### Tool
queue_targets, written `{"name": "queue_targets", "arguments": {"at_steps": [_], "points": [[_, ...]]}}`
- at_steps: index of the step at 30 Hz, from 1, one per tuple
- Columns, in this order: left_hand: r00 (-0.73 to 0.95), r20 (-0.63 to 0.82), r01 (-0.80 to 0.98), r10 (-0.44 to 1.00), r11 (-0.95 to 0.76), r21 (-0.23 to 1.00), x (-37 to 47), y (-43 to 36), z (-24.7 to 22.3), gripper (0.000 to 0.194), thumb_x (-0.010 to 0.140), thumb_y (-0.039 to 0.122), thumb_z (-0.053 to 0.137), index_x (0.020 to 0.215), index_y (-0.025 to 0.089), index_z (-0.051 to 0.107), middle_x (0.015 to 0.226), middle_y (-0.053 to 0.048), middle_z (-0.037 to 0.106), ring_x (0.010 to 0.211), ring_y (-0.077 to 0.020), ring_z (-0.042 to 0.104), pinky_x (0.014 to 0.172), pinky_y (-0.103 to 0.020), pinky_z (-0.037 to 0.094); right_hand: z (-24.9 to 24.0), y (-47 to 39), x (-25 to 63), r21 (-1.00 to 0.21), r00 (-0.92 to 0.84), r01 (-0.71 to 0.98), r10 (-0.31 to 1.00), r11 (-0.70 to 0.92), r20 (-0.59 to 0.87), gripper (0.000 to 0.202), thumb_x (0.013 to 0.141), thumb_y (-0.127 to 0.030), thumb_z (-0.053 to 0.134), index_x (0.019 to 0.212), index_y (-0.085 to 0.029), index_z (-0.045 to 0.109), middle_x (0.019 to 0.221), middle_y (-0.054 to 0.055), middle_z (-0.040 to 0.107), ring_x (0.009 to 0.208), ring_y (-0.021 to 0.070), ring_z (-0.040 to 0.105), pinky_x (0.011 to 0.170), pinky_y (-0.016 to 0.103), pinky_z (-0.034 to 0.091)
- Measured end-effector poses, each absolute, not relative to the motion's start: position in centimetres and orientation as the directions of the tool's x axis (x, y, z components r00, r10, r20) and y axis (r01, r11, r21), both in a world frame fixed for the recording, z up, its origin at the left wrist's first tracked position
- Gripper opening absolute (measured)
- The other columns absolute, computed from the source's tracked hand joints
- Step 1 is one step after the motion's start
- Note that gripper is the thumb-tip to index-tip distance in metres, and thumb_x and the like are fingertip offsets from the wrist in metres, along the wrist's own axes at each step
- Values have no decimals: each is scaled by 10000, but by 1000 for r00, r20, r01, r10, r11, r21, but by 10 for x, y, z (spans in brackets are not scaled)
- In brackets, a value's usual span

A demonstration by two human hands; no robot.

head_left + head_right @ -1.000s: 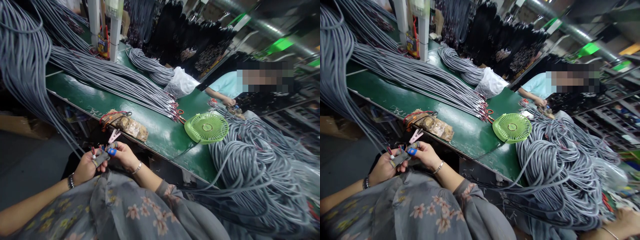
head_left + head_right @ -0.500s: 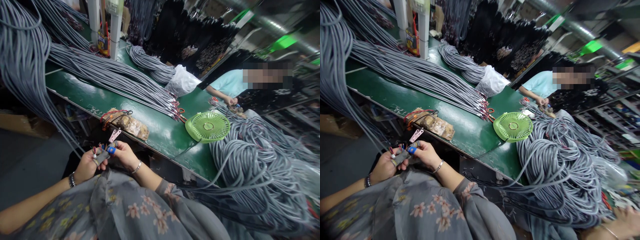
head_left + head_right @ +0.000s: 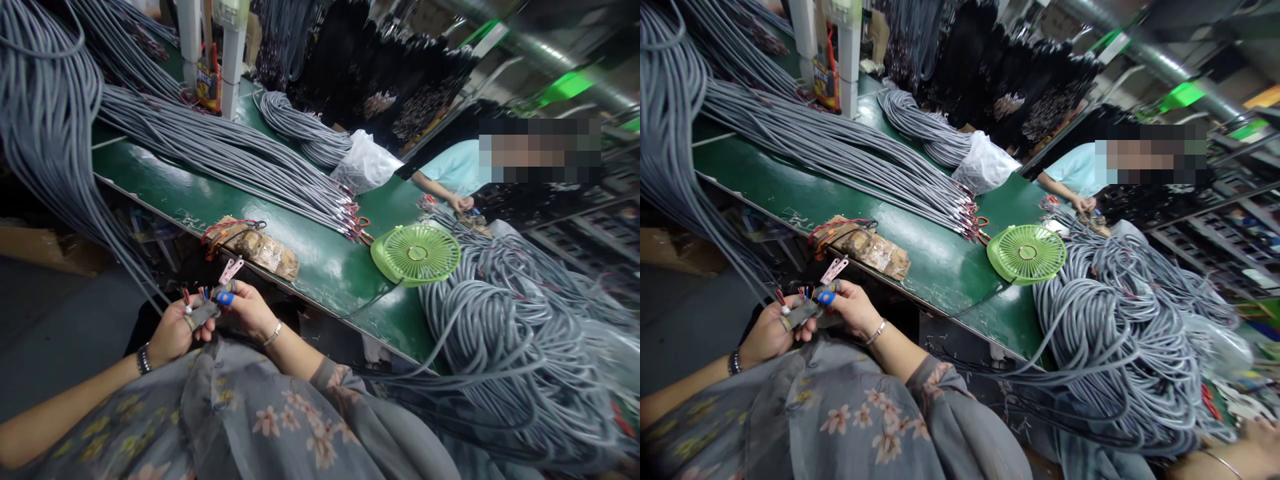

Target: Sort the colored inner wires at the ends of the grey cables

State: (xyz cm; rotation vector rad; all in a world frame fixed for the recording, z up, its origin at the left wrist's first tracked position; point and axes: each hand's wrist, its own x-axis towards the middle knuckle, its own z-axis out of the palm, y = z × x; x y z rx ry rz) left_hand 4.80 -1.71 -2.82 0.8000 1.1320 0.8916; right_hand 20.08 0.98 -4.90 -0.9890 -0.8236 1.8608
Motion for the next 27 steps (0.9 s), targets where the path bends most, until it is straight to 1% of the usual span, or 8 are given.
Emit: {"name": "queue_targets", "arguments": {"at_steps": [3, 8, 11, 16, 18, 21, 24, 27], "points": [[181, -410, -206, 894, 442, 873, 48, -17, -28, 300, 574, 416, 818, 624, 192, 626, 487, 13, 647, 391, -115, 543, 416, -226, 345, -50, 10, 201, -822, -312, -384, 897, -421, -313, 459, 528, -458, 954, 747, -168, 674, 619, -25, 596, 537, 99, 492, 565, 262, 391], [157, -432, -271, 888, 459, 846, 49, -16, -25, 347, 507, 432, 852, 616, 174, 648, 455, 6, 632, 358, -108, 524, 382, -210, 336, -55, 11, 200, -791, -345, -409, 880, -455, -328, 467, 498, -447, 971, 730, -163, 683, 590, -34, 599, 511, 87, 487, 542, 248, 406], [173, -437, -293, 882, 470, 833, 49, -16, -24, 386, 494, 459, 872, 598, 167, 642, 454, 3, 630, 354, -104, 525, 377, -205, 351, -55, 12, 200, -731, -410, -444, 843, -517, -348, 461, 499, -430, 973, 720, -160, 672, 594, -33, 615, 504, 78, 489, 527, 231, 430], [244, -442, -299, 863, 500, 813, 48, -14, -28, 450, 474, 517, 896, 598, 163, 649, 455, -3, 636, 346, -99, 524, 369, -197, 366, -54, 12, 198, -625, -504, -463, 767, -628, -398, 486, 447, -421, 983, 698, -162, 658, 574, -45, 608, 489, 62, 475, 523, 209, 460], [278, -452, -274, 847, 521, 808, 47, -13, -31, 468, 461, 536, 899, 587, 161, 649, 450, -7, 637, 337, -95, 517, 362, -196, 365, -53, 12, 195, -635, -477, -472, 783, -611, -400, 451, 476, -394, 972, 688, -164, 647, 566, -48, 599, 483, 55, 455, 504, 194, 430], [287, -472, -225, 834, 537, 813, 47, -13, -33, 471, 452, 534, 905, 567, 158, 645, 435, -6, 631, 327, -87, 507, 356, -188, 363, -52, 12, 192, -701, -367, -465, 838, -541, -403, 411, 552, -388, 942, 653, -173, 607, 527, -59, 558, 472, 56, 431, 480, 189, 379], [253, -465, -230, 849, 519, 823, 47, -14, -33, 455, 450, 505, 915, 576, 162, 645, 446, 3, 639, 340, -84, 520, 364, -180, 376, -51, 13, 193, -744, -269, -472, 881, -473, -389, 453, 577, -480, 923, 685, -183, 597, 536, -71, 544, 476, 62, 432, 485, 202, 389], [187, -443, -266, 877, 479, 836, 47, -15, -34, 434, 458, 481, 911, 620, 168, 658, 452, 15, 642, 345, -88, 525, 364, -183, 392, -52, 13, 198, -752, -305, -438, 869, -492, -390, 556, 581, -644, 865, 764, -173, 633, 652, -29, 626, 518, 79, 488, 503, 228, 440]]}}
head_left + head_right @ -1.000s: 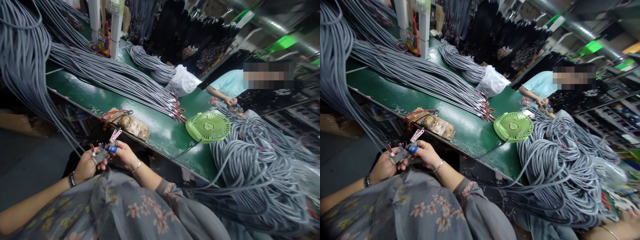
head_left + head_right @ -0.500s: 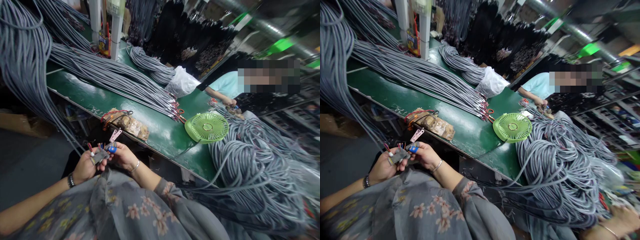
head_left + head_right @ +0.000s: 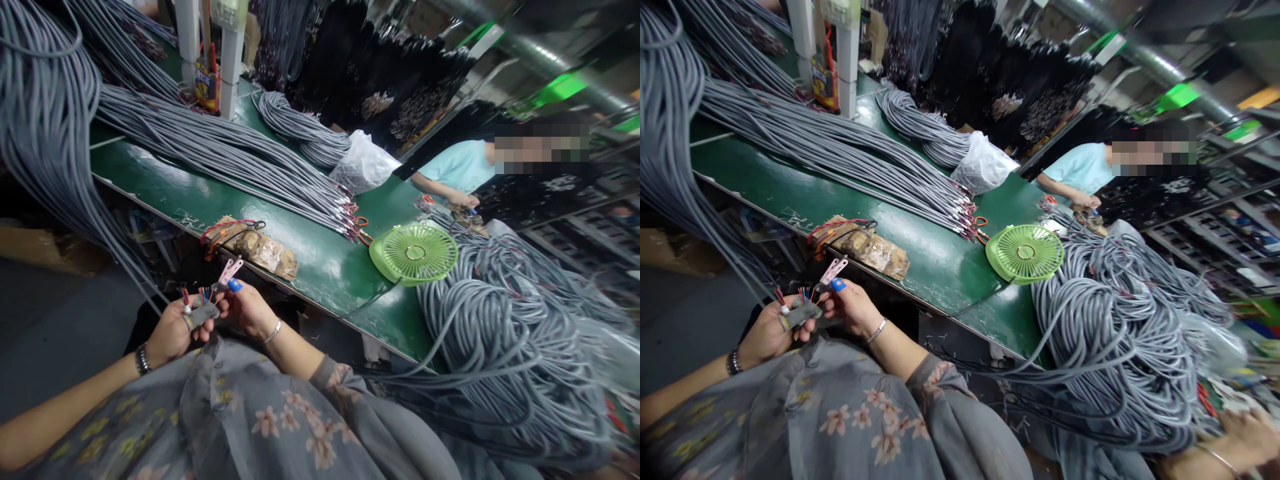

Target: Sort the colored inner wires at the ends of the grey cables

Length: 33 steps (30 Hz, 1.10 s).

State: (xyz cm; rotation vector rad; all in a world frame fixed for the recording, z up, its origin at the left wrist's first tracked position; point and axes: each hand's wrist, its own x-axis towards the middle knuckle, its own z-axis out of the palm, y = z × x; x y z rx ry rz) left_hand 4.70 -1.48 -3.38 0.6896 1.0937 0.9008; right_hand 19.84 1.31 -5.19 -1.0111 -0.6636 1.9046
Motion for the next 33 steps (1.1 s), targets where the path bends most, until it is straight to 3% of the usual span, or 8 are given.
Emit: {"name": "queue_targets", "arguments": {"at_steps": [3, 8, 17, 23, 29, 33], "points": [[160, -418, -257, 894, 446, 857, 47, -14, -37, 391, 487, 450, 888, 645, 163, 675, 454, 14, 643, 347, -92, 529, 360, -182, 390, -52, 12, 202, -796, -385, -343, 848, -498, -365, 539, 602, -630, 863, 746, -167, 628, 650, -26, 622, 529, 84, 508, 520, 238, 453], [164, -372, -166, 913, 398, 902, 45, -15, -37, 276, 531, 384, 824, 600, 171, 662, 466, 1, 655, 373, -107, 552, 383, -200, 422, -49, 11, 201, -881, -324, -251, 892, -402, -315, 458, 560, -475, 929, 698, -170, 616, 578, -63, 561, 487, 60, 455, 502, 217, 392], [134, -342, -55, 930, 352, 935, 46, -15, -33, 152, 545, 310, 727, 575, 203, 624, 476, 17, 651, 390, -117, 560, 417, -219, 443, -39, 13, 201, -887, -299, -148, 875, -436, -381, 487, 517, -485, 938, 667, -175, 594, 534, -77, 515, 460, 56, 412, 465, 211, 359], [132, -324, -42, 937, 332, 942, 46, -15, -34, 170, 561, 341, 729, 585, 207, 628, 495, 13, 657, 401, -126, 564, 424, -233, 445, -38, 11, 200, -890, -265, -141, 883, -433, -387, 527, 493, -540, 923, 668, -176, 585, 545, -63, 550, 473, 63, 444, 483, 218, 371], [59, -336, -48, 940, 339, 940, 45, -14, -38, 287, 602, 435, 769, 614, 199, 606, 499, -2, 664, 407, -137, 575, 405, -225, 402, -43, 7, 195, -904, -211, -189, 915, -384, -344, 495, 546, -543, 891, 683, -187, 575, 567, -65, 540, 511, 75, 449, 517, 230, 384], [135, -351, -74, 926, 363, 929, 46, -12, -38, 277, 588, 415, 774, 613, 193, 610, 485, 2, 658, 390, -128, 567, 400, -215, 386, -43, 6, 192, -913, -177, -244, 940, -328, -290, 460, 561, -539, 880, 674, -196, 596, 579, -54, 551, 528, 87, 456, 544, 243, 397]]}}
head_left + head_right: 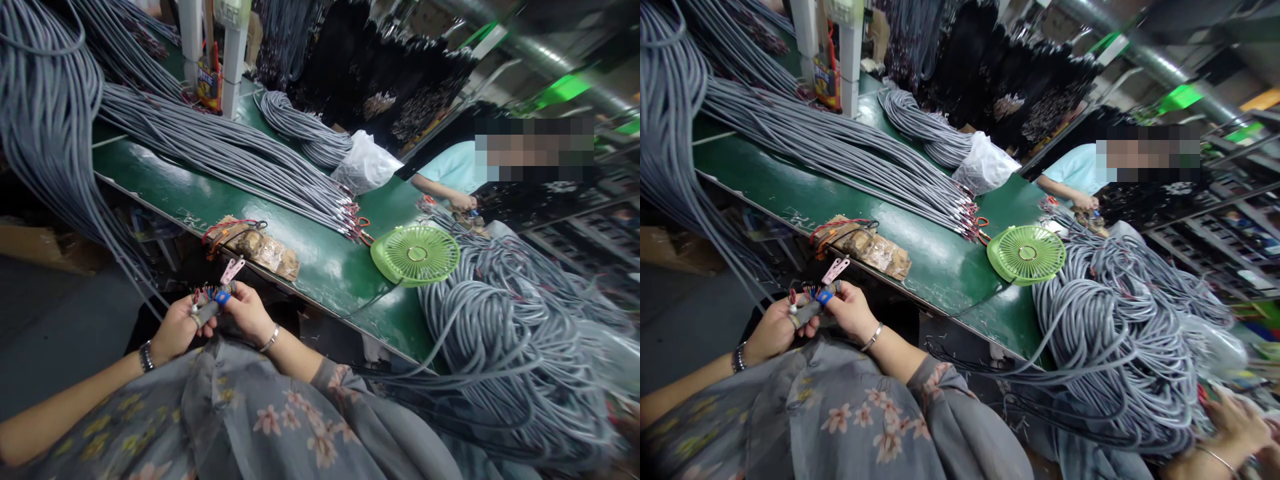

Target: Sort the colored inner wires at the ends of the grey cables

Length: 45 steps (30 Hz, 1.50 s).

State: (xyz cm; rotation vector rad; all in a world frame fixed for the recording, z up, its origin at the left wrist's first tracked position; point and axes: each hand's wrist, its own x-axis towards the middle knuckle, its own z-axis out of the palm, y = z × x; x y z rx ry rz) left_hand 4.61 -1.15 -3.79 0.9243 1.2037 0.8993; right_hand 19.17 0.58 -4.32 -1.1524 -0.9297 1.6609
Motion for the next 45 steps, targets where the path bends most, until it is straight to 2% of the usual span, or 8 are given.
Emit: {"name": "queue_targets", "arguments": {"at_steps": [5, 12, 17, 20, 22, 28, 36, 45], "points": [[282, -392, -52, 876, 421, 905, 45, -9, -35, 298, 579, 402, 800, 580, 195, 586, 466, 0, 652, 374, -122, 551, 390, -211, 380, -40, 4, 191, -909, -212, -269, 941, -317, -265, 389, 573, -486, 878, 685, -197, 643, 647, -21, 621, 578, 112, 520, 614, 281, 447], [107, -387, -203, 916, 401, 893, 49, -13, -33, 305, 550, 407, 817, 613, 178, 627, 461, 11, 645, 361, -105, 544, 381, -196, 359, -47, 7, 188, -843, -139, -334, 907, -421, -398, 416, 581, -473, 892, 636, -201, 583, 499, -75, 493, 471, 80, 409, 487, 229, 376], [72, -411, -323, 909, 411, 852, 51, -13, -15, 355, 478, 402, 875, 577, 175, 620, 435, 22, 624, 341, -99, 527, 372, -201, 358, -48, 15, 195, -759, -192, -485, 900, -434, -392, 431, 735, -580, 797, 753, -192, 609, 613, -40, 568, 509, 87, 447, 503, 226, 429], [77, -426, -369, 901, 423, 828, 53, -10, -6, 361, 457, 387, 884, 556, 182, 602, 429, 23, 616, 343, -104, 523, 368, -209, 374, -44, 24, 200, -716, -233, -509, 877, -478, -420, 488, 853, -665, 645, 799, -180, 640, 668, -2, 600, 546, 102, 481, 523, 227, 446], [87, -424, -380, 901, 424, 822, 54, -7, -5, 357, 455, 384, 882, 559, 179, 610, 436, 17, 620, 346, -105, 522, 364, -212, 378, -42, 31, 200, -706, -263, -511, 871, -490, -414, 516, 883, -685, 592, 815, -178, 657, 709, 16, 624, 578, 109, 500, 547, 226, 458], [112, -391, -368, 914, 404, 838, 60, -3, -11, 360, 502, 402, 860, 563, 180, 583, 443, 13, 611, 348, -102, 514, 362, -208, 358, -40, 41, 194, -708, -287, -518, 877, -480, -385, 479, 849, -653, 670, 811, -175, 682, 702, 6, 623, 611, 114, 521, 587, 225, 469], [129, -431, -324, 893, 449, 833, 61, -2, -16, 345, 502, 401, 857, 592, 170, 616, 435, 29, 601, 339, -90, 502, 362, -201, 353, -40, 43, 190, -684, -222, -575, 890, -449, -398, 413, 819, -586, 747, 807, -176, 702, 650, -10, 607, 593, 114, 514, 587, 229, 465], [104, -405, -331, 908, 416, 847, 55, -8, -11, 344, 511, 404, 866, 564, 182, 608, 424, 26, 598, 333, -89, 490, 364, -208, 360, -35, 39, 199, -648, -303, -535, 839, -542, -451, 551, 895, -714, 548, 825, -180, 663, 695, 11, 637, 578, 111, 524, 559, 219, 463]]}}
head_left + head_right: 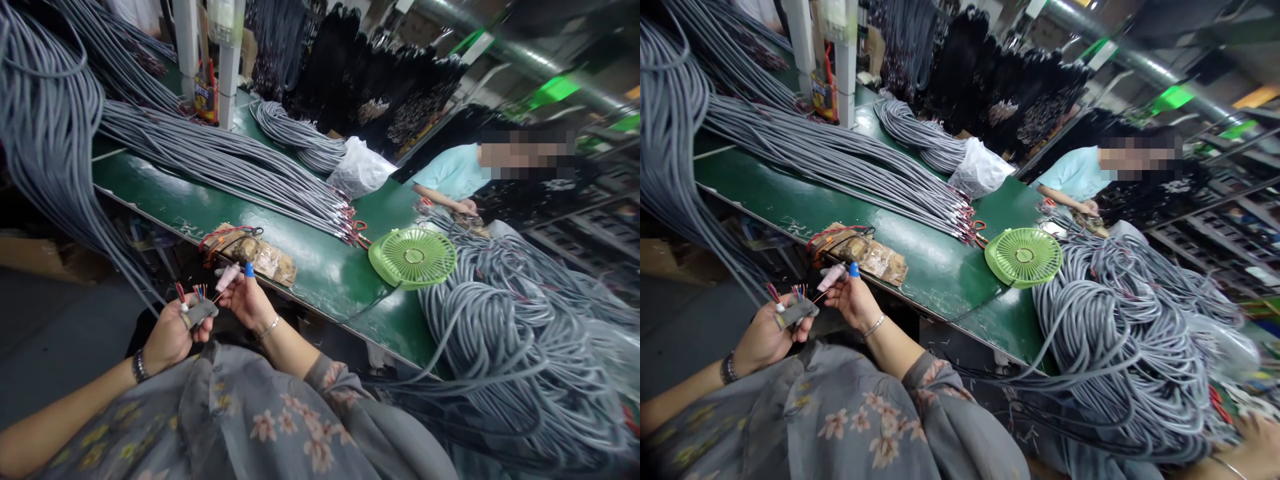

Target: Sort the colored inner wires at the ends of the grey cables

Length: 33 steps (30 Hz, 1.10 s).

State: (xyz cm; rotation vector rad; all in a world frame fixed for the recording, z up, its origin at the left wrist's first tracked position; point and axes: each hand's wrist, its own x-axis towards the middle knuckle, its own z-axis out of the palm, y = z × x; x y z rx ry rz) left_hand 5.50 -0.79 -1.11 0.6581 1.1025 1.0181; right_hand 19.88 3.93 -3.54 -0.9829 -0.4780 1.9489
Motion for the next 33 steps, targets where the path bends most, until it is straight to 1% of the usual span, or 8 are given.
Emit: {"name": "queue_targets", "arguments": {"at_steps": [3, 7, 11, 14, 19, 24, 28, 33], "points": [[48, -352, -317, 935, 348, 882, 51, -11, -12, 314, 504, 394, 875, 585, 188, 652, 446, 19, 620, 355, -108, 517, 368, -226, 397, -31, 40, 202, -659, -326, -520, 839, -544, -436, 497, 889, -671, 600, 829, -182, 661, 703, 4, 640, 581, 103, 521, 548, 207, 459], [-32, -286, -291, 958, 265, 919, 46, -12, -13, 267, 494, 373, 878, 583, 199, 696, 475, 2, 659, 384, -126, 561, 378, -234, 442, -30, 40, 203, -704, -277, -502, 864, -503, -420, 398, 853, -568, 709, 798, -178, 661, 676, -12, 615, 579, 94, 493, 542, 199, 447], [-66, -287, -298, 956, 256, 920, 47, -12, -13, 212, 482, 314, 858, 571, 202, 702, 476, 11, 666, 380, -119, 565, 376, -218, 449, -31, 37, 201, -710, -291, -493, 865, -502, -409, 425, 833, -592, 721, 821, -169, 683, 671, -17, 603, 565, 88, 480, 528, 199, 439], [-78, -276, -280, 958, 245, 928, 49, -10, -16, 204, 493, 304, 848, 580, 193, 700, 480, 9, 669, 379, -118, 565, 376, -216, 453, -32, 37, 199, -696, -305, -509, 862, -507, -404, 428, 832, -594, 727, 848, -167, 696, 707, -8, 631, 578, 88, 493, 541, 202, 448], [-88, -235, -228, 968, 210, 951, 50, -9, -28, 219, 527, 315, 839, 601, 184, 681, 499, 1, 681, 392, -123, 578, 399, -227, 479, -38, 40, 195, -643, -267, -575, 859, -505, -436, 365, 825, -537, 766, 848, -179, 701, 782, 13, 689, 665, 114, 576, 607, 226, 484], [-48, -245, -181, 968, 233, 955, 53, -7, -32, 211, 550, 314, 818, 609, 184, 663, 504, 11, 676, 389, -112, 575, 397, -209, 453, -40, 41, 193, -632, -238, -611, 873, -476, -426, 367, 783, -527, 813, 807, -181, 695, 757, 7, 700, 667, 116, 608, 609, 216, 504], [-38, -251, -163, 967, 241, 957, 54, -5, -32, 210, 550, 312, 808, 596, 185, 646, 498, 16, 671, 383, -108, 572, 398, -207, 446, -40, 39, 192, -602, -253, -631, 863, -489, -437, 364, 828, -531, 772, 809, -176, 691, 756, 11, 700, 642, 112, 598, 591, 214, 500], [-51, -306, -232, 951, 287, 929, 50, -10, -32, 236, 531, 323, 824, 592, 185, 642, 483, 18, 669, 371, -106, 571, 384, -195, 421, -41, 36, 195, -524, -320, -637, 812, -566, -488, 454, 931, -604, 600, 820, -170, 674, 765, 32, 691, 639, 123, 586, 592, 228, 485]]}}
